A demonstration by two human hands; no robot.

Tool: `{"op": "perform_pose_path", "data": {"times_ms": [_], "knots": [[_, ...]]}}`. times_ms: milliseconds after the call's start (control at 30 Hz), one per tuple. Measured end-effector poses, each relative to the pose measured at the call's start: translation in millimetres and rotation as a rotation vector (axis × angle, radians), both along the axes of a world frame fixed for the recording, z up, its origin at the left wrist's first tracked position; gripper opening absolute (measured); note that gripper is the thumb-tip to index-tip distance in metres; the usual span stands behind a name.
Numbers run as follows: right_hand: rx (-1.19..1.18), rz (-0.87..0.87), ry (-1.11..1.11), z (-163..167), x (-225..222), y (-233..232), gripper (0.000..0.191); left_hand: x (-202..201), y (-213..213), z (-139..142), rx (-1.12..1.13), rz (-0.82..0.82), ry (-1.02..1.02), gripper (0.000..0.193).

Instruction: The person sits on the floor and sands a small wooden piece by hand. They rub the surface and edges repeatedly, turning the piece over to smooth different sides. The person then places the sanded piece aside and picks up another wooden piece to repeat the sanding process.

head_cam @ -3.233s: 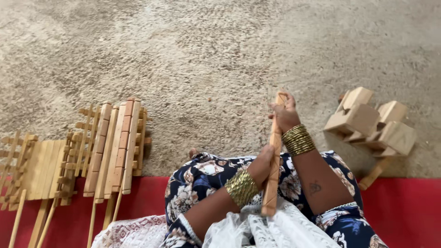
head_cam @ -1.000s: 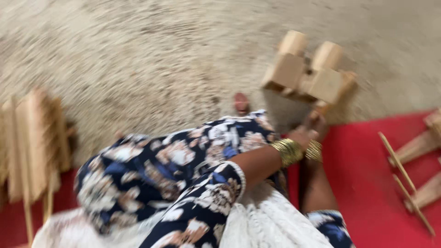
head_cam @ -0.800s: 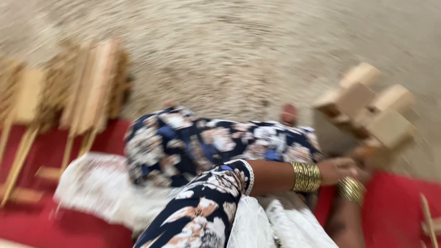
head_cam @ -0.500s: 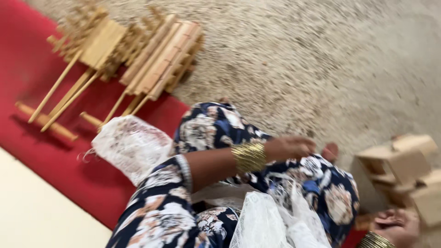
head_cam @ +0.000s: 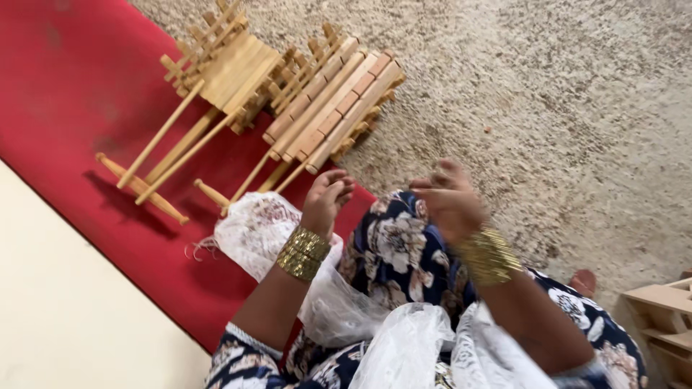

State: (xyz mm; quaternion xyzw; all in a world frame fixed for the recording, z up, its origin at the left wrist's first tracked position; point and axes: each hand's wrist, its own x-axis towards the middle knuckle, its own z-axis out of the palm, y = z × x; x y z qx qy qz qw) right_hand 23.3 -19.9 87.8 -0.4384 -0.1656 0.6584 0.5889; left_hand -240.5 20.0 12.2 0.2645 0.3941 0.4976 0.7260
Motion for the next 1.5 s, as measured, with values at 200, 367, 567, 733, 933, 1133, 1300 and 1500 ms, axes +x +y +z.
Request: {"op": "perform_pose_path", "data": {"times_ms": [200,367,567,733,933,1133,1300,1500], "knots": [[-0.063,0.222,-0.317,-36.1,-148.3,55.8,0.064,-37.5,13.4,-36.0,0.059,0.089,0.172,0.026],[-0.096,0.293,-0.679,-91.3,-158.2,57.9,0.048,-54.8,27.1,-63.6,0.129,0.169,0.343,0.026],[-0.164,0.454,-0.738,-67.8,-144.9,55.0,0.052,-38.9,37.8,-71.2,0.571,-0.007,1.387,0.047],[-0.23,0.576,-0.884,-24.6,-148.5,51.2,0.064,-13.5,64.5,-52.6,0.426,-0.246,1.704,0.067],[-0.041,0.569,-0.896,-29.7,-147.9,53.2,0.046,-16.0,86.2,-44.2,0.419,-0.299,1.812,0.057],[-0.046,0.316,-0.551,-68.0,-147.9,61.3,0.019,-46.4,108.5,-58.0,-0.001,-0.264,1.33,0.031],[0.195,0.127,-0.232,-86.5,-148.8,72.3,0.025,-53.3,63.9,-66.6,-0.076,-0.15,0.912,0.029],[0.053,-0.073,-0.304,-65.2,-153.3,69.5,0.035,-33.7,13.9,-17.4,-0.079,-0.081,0.33,0.043]]}}
